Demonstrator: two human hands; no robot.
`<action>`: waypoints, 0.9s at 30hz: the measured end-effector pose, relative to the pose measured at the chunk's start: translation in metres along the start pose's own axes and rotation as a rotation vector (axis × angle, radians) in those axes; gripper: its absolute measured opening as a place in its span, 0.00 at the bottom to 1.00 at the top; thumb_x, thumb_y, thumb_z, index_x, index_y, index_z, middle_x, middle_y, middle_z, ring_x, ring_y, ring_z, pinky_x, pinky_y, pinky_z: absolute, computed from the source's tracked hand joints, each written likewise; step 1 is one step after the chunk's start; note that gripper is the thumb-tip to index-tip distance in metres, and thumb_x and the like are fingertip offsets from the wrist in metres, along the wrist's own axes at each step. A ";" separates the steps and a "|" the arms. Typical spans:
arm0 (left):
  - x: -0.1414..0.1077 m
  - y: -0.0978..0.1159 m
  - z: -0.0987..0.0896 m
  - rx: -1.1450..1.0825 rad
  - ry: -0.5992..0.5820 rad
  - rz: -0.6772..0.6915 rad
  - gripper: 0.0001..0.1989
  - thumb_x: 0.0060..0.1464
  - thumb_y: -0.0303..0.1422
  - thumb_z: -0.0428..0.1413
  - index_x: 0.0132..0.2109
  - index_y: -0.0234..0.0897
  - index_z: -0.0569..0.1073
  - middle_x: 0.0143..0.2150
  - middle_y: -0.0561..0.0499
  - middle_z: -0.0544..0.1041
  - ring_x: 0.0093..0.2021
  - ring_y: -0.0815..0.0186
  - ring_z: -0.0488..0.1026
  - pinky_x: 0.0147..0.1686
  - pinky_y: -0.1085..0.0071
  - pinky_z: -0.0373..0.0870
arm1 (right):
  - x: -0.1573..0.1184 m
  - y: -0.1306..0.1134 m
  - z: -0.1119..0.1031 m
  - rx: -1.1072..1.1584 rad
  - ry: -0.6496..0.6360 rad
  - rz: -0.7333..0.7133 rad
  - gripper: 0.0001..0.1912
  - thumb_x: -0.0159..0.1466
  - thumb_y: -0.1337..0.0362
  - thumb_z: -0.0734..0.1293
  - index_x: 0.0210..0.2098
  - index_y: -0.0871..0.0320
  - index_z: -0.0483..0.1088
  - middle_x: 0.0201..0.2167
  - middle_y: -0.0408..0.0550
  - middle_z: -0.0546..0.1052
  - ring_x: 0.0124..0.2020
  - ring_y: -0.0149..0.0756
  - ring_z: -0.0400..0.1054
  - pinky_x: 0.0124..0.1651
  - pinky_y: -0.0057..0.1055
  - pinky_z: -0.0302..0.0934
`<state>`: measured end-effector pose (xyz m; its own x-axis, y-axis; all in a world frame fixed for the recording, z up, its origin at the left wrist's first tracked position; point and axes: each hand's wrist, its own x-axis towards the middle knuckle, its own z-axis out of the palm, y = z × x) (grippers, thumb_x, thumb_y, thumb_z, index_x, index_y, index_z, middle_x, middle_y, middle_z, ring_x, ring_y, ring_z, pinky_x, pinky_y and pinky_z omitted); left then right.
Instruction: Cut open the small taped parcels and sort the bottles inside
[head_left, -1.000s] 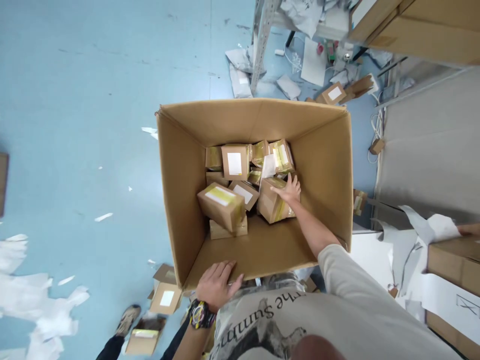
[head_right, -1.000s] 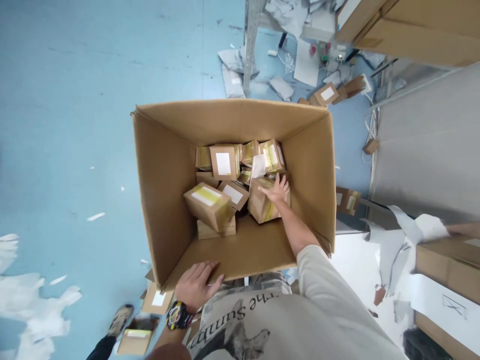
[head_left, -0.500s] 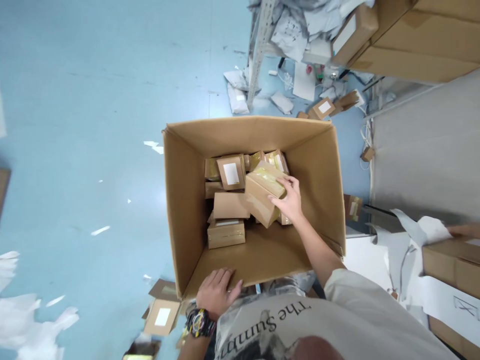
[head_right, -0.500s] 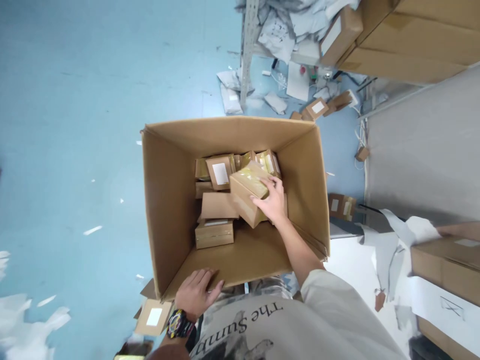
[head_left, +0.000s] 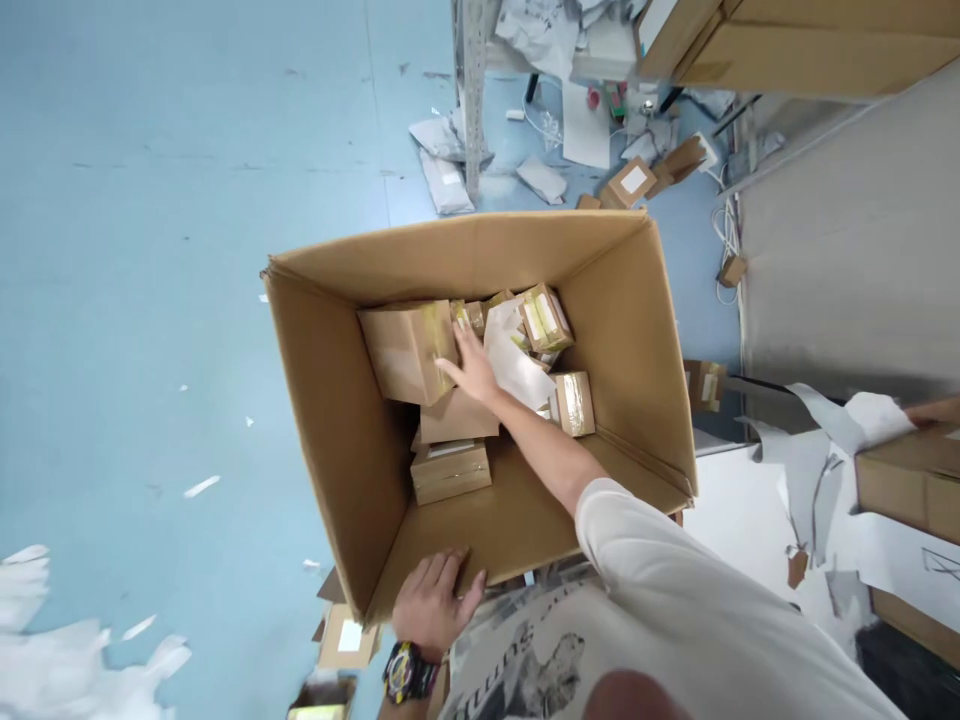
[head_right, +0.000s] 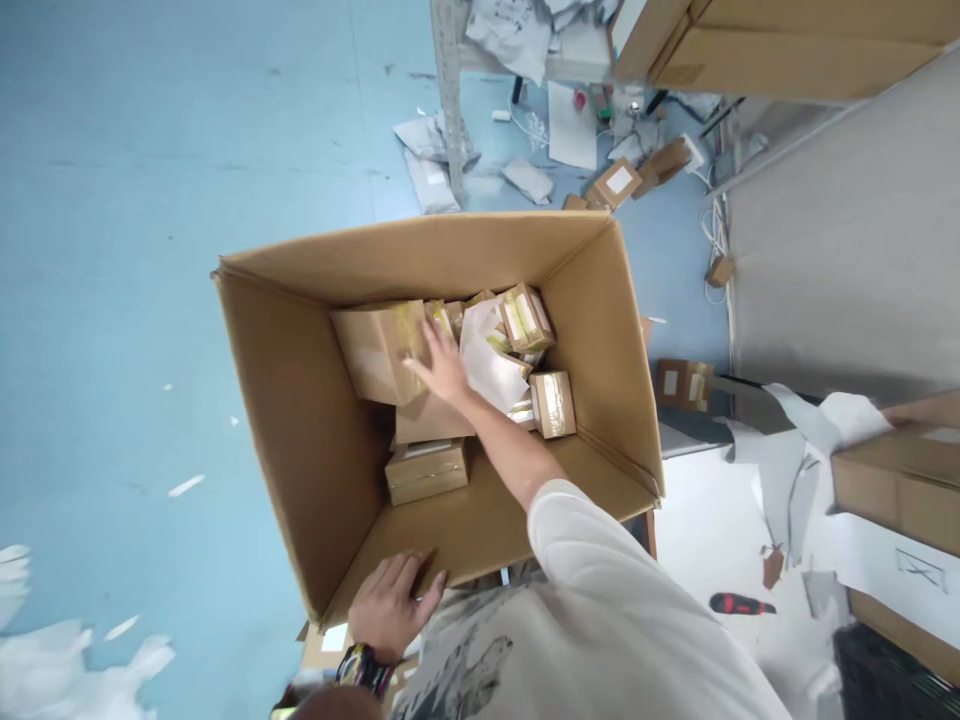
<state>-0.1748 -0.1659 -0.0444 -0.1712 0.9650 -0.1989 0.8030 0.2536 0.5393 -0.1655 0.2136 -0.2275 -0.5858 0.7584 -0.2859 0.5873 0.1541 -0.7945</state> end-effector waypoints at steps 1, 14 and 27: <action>0.000 0.000 0.000 -0.019 -0.003 -0.012 0.12 0.67 0.43 0.66 0.53 0.49 0.88 0.46 0.45 0.90 0.43 0.49 0.88 0.40 0.58 0.84 | -0.015 0.025 -0.022 -0.039 0.104 0.004 0.39 0.79 0.42 0.61 0.83 0.52 0.58 0.83 0.56 0.58 0.84 0.53 0.49 0.84 0.53 0.46; -0.027 -0.009 0.016 -0.123 0.007 -0.162 0.23 0.59 0.43 0.71 0.61 0.64 0.86 0.48 0.51 0.90 0.41 0.43 0.88 0.39 0.49 0.87 | -0.134 0.223 -0.085 -0.520 0.262 1.121 0.69 0.55 0.49 0.83 0.85 0.57 0.46 0.76 0.70 0.61 0.70 0.64 0.61 0.72 0.50 0.59; 0.000 0.000 0.001 -0.099 -0.029 -0.206 0.11 0.65 0.46 0.66 0.52 0.55 0.87 0.44 0.52 0.90 0.42 0.45 0.87 0.41 0.53 0.83 | -0.177 0.152 -0.098 -0.278 0.294 1.080 0.70 0.59 0.44 0.78 0.88 0.49 0.36 0.70 0.65 0.70 0.70 0.64 0.67 0.70 0.52 0.63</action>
<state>-0.1736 -0.1663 -0.0452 -0.3077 0.8903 -0.3358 0.6929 0.4515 0.5622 0.0825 0.1646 -0.2453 0.4286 0.6924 -0.5804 0.8273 -0.5589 -0.0559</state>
